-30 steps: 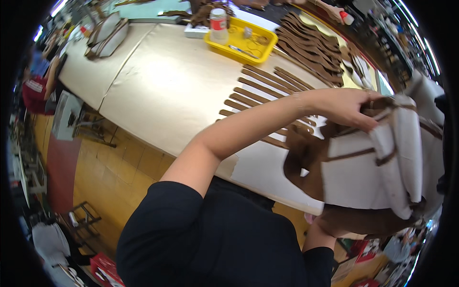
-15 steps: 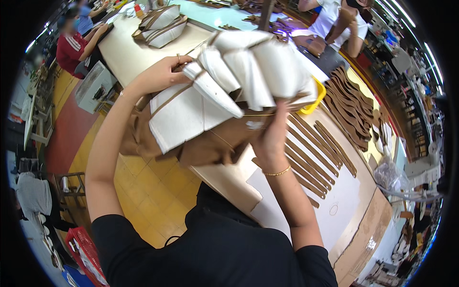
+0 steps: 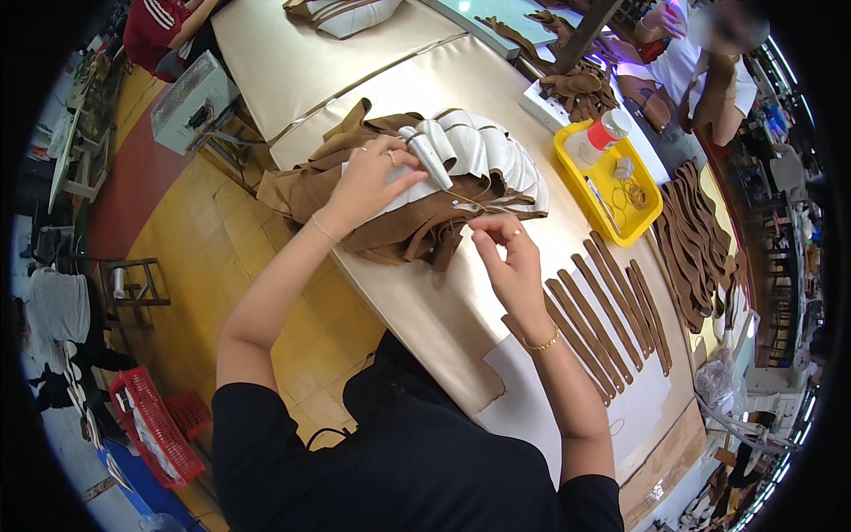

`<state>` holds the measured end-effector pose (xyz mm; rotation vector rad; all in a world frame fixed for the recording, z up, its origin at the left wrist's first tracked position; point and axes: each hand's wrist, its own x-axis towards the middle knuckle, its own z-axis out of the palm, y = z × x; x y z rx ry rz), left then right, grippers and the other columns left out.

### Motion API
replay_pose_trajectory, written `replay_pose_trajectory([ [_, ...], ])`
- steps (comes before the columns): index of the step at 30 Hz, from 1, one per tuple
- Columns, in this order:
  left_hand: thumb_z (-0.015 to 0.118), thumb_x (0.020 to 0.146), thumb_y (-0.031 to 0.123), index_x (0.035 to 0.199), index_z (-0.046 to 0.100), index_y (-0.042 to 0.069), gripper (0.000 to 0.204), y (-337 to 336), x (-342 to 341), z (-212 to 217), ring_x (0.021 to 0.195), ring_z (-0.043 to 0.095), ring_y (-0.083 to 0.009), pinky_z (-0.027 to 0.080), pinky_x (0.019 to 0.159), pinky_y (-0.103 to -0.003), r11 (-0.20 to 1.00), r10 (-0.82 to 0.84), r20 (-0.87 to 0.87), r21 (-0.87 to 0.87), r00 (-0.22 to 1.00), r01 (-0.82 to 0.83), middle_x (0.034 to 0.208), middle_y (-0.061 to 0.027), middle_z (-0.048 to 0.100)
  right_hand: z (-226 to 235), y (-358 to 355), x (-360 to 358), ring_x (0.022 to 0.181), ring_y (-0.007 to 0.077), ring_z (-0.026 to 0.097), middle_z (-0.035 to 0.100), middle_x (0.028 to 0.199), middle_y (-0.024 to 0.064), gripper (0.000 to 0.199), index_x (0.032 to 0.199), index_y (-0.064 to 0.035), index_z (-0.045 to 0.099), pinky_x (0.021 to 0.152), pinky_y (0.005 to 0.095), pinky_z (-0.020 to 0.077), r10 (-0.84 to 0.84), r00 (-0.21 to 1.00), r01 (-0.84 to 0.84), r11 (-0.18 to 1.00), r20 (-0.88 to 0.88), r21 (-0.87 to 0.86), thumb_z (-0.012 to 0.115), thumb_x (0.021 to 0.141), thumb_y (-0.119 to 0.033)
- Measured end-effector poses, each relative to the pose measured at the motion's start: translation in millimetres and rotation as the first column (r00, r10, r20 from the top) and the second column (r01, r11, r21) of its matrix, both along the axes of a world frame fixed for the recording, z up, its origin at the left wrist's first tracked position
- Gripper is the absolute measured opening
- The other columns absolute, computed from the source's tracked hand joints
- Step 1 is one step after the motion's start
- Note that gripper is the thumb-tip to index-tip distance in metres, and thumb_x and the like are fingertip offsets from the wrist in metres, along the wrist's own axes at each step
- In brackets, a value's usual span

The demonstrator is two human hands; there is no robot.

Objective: The person repeatedly picks up brown leather straps and white fabric pieces from a table, folds and aligns them, and places them into stacks. The person also handles small metal fasteners and organizes the components on the work surface.

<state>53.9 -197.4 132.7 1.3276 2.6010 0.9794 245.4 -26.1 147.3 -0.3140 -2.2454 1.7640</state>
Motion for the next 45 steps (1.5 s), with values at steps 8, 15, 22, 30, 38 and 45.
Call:
replay_pose_trajectory([
  [8, 0.074, 0.079, 0.025, 0.120, 0.061, 0.015, 0.044, 7.8, -3.3, -20.7, 0.122, 0.047, -0.0289, 0.036, 0.102, -0.042, 0.977, -0.124, -0.155, 0.152, 0.980, 0.147, 0.126, -0.0090, 0.050, -24.9, -4.9, -62.5, 0.089, 0.0284, 0.057, 0.060, 0.093, 0.0105, 0.017, 0.091, -0.0003, 0.067, 0.081, 0.0409, 0.0444, -0.077, 0.995, 0.101, 0.623, -0.068, 0.775, 0.068, 0.083, -0.015],
  [15, 0.079, 0.073, 0.024, 0.130, 0.047, 0.019, 0.065, 18.9, 17.7, -30.6, 0.134, 0.035, -0.0358, 0.027, 0.111, -0.048, 0.986, 0.063, -0.213, 0.166, 0.975, -0.027, 0.144, -0.0179, 0.033, -16.8, -7.5, -68.1, 0.077, 0.0187, 0.060, 0.060, 0.088, 0.0035, 0.014, 0.082, -0.0058, 0.056, 0.069, 0.0343, 0.0447, 0.123, 0.992, -0.120, 0.876, 0.023, 0.466, 0.065, 0.088, -0.015],
  [22, 0.086, 0.068, 0.026, 0.155, 0.003, 0.027, 0.120, 24.3, 17.9, -42.3, 0.140, 0.028, -0.0430, 0.035, 0.111, -0.050, 0.937, 0.084, -0.091, 0.346, 0.992, -0.047, 0.159, -0.0219, 0.003, 46.7, 30.5, -128.1, 0.071, 0.0144, 0.067, 0.043, 0.147, 0.0082, 0.013, 0.101, -0.0103, 0.050, 0.048, 0.0205, 0.0445, 0.187, 0.982, -0.173, 0.946, 0.028, -0.274, 0.050, 0.100, -0.023],
  [30, 0.085, 0.063, 0.043, 0.155, 0.014, 0.022, 0.118, 29.8, 8.5, -18.4, 0.134, 0.037, -0.0408, 0.032, 0.109, -0.048, 0.989, 0.145, -0.083, 0.016, 0.986, -0.144, 0.152, -0.0250, 0.023, -8.1, 135.6, -85.7, 0.051, 0.0089, 0.046, 0.065, 0.117, 0.0111, 0.021, 0.096, -0.0055, 0.056, 0.045, 0.0203, 0.0350, -0.168, 0.985, 0.149, 0.727, 0.037, -0.670, 0.048, 0.101, -0.025],
  [38, 0.085, 0.065, 0.034, 0.150, 0.026, 0.018, 0.105, 48.7, -18.9, -8.5, 0.120, 0.050, -0.0387, 0.038, 0.105, -0.044, 0.997, 0.073, 0.058, -0.042, 0.996, -0.071, 0.129, -0.0212, 0.052, -56.1, 144.1, -32.4, 0.052, 0.0063, 0.045, 0.056, 0.074, 0.0026, 0.031, 0.083, -0.0056, 0.057, 0.048, 0.0221, 0.0349, -0.268, 0.938, 0.316, 0.921, 0.219, -0.229, 0.050, 0.101, -0.030],
  [45, 0.085, 0.064, 0.047, 0.156, 0.012, 0.017, 0.121, 49.0, 11.8, 7.6, 0.140, 0.025, -0.0439, 0.025, 0.112, -0.056, 0.967, 0.206, -0.044, -0.146, 0.978, -0.210, 0.153, -0.0240, 0.025, -84.2, 148.4, -34.1, 0.082, 0.0433, 0.060, 0.062, 0.081, 0.0256, 0.031, 0.086, 0.0023, 0.056, 0.076, 0.0480, 0.0457, -0.439, 0.886, 0.326, 0.819, 0.151, 0.472, 0.046, 0.100, -0.024],
])
